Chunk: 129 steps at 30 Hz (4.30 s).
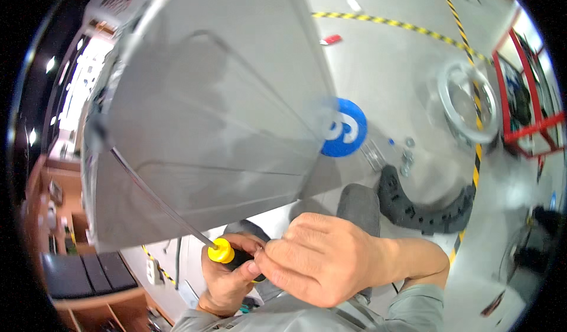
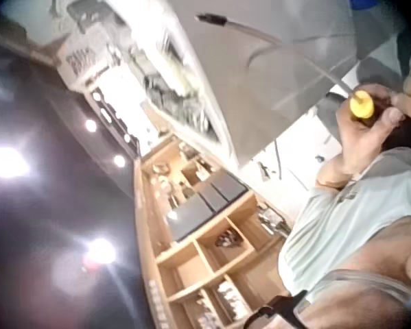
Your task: The person uses a screwdriver to unscrew components from a washing machine panel, removes the screws, and then detaches a plastic component by hand.
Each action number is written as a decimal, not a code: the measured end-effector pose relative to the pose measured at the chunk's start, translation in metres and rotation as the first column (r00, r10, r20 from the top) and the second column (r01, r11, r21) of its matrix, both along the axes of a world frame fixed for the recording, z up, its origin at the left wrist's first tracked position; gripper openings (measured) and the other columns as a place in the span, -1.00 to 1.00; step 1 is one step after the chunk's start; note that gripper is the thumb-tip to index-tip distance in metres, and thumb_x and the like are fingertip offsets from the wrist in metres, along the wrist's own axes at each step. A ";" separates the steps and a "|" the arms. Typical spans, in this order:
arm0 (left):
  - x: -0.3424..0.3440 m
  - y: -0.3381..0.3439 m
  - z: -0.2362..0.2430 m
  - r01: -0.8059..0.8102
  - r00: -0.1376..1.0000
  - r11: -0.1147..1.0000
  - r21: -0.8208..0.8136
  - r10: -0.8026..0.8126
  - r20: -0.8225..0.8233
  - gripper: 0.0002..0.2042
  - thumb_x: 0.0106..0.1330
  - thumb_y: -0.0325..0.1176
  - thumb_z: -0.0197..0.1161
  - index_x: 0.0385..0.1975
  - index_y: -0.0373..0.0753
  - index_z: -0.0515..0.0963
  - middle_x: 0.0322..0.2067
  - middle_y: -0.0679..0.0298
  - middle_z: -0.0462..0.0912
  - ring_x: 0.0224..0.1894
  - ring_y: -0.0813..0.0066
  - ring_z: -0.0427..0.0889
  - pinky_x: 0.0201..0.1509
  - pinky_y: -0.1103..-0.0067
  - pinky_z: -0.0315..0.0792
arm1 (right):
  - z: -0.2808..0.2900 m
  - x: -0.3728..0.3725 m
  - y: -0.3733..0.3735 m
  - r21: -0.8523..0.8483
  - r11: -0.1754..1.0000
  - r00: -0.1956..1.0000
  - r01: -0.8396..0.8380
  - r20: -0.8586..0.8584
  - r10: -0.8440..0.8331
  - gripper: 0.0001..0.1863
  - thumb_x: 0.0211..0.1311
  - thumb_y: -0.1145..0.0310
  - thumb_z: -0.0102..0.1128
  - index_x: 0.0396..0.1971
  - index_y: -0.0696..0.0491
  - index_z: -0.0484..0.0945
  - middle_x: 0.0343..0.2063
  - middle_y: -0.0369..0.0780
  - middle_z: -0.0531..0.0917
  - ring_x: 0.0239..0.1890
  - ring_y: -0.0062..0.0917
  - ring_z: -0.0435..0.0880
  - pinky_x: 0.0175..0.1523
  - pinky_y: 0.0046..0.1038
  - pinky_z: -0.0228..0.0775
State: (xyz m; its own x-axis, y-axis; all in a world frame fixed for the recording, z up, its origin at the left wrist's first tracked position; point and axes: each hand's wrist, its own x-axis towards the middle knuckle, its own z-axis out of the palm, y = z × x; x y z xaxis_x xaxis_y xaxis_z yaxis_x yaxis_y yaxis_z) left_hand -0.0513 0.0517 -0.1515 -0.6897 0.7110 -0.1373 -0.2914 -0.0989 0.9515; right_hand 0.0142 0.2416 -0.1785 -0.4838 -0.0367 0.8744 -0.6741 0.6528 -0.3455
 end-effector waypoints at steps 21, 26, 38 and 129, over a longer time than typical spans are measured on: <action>-0.105 -0.186 0.033 -0.515 0.774 0.828 0.220 0.560 -0.296 -0.85 0.34 -0.45 0.31 -0.21 -0.41 0.60 -0.36 0.23 0.71 -0.41 0.65 0.61 -0.35 0.67 0.53 | 0.153 -0.122 -0.132 0.138 0.990 0.999 0.032 0.024 -0.036 -0.70 -0.12 0.68 0.32 -0.30 0.12 0.70 -0.44 -0.15 0.64 -0.41 -0.41 0.60 -0.35 -0.51 0.39; -0.165 -0.186 0.014 -0.559 0.725 0.804 0.202 0.592 -0.352 -0.83 0.32 -0.43 0.32 -0.20 -0.40 0.62 -0.37 0.19 0.71 -0.45 0.62 0.62 -0.34 0.67 0.53 | 0.176 -0.174 -0.142 0.262 0.964 0.949 -0.051 0.313 -0.035 -0.86 0.12 0.63 0.28 -0.30 0.19 0.63 -0.36 -0.18 0.64 -0.28 -0.54 0.60 -0.17 -0.60 0.40; -0.216 -0.182 0.014 -0.351 0.690 0.919 0.180 0.384 -0.613 -0.82 0.27 -0.45 0.34 -0.26 -0.45 0.63 -0.43 0.25 0.71 -0.43 0.60 0.64 -0.27 0.63 0.55 | 0.185 -0.230 -0.160 0.228 0.969 0.667 -0.091 0.737 -0.111 -0.78 0.46 0.34 0.07 -0.11 0.20 0.50 -0.28 -0.22 0.66 -0.17 -0.66 0.60 0.02 -0.58 0.40; -0.150 -0.299 -0.028 -0.614 0.620 0.732 -0.297 0.213 -0.755 -0.71 0.23 -0.23 0.42 -0.41 -0.34 0.51 -0.63 0.20 0.40 -0.63 0.39 0.32 -0.53 0.52 0.24 | 0.183 -0.218 -0.167 0.159 0.977 0.593 -0.143 0.804 -0.044 -0.76 0.51 0.27 0.03 -0.07 0.15 0.44 -0.29 -0.35 0.53 -0.27 -0.83 0.42 -0.16 -0.75 0.24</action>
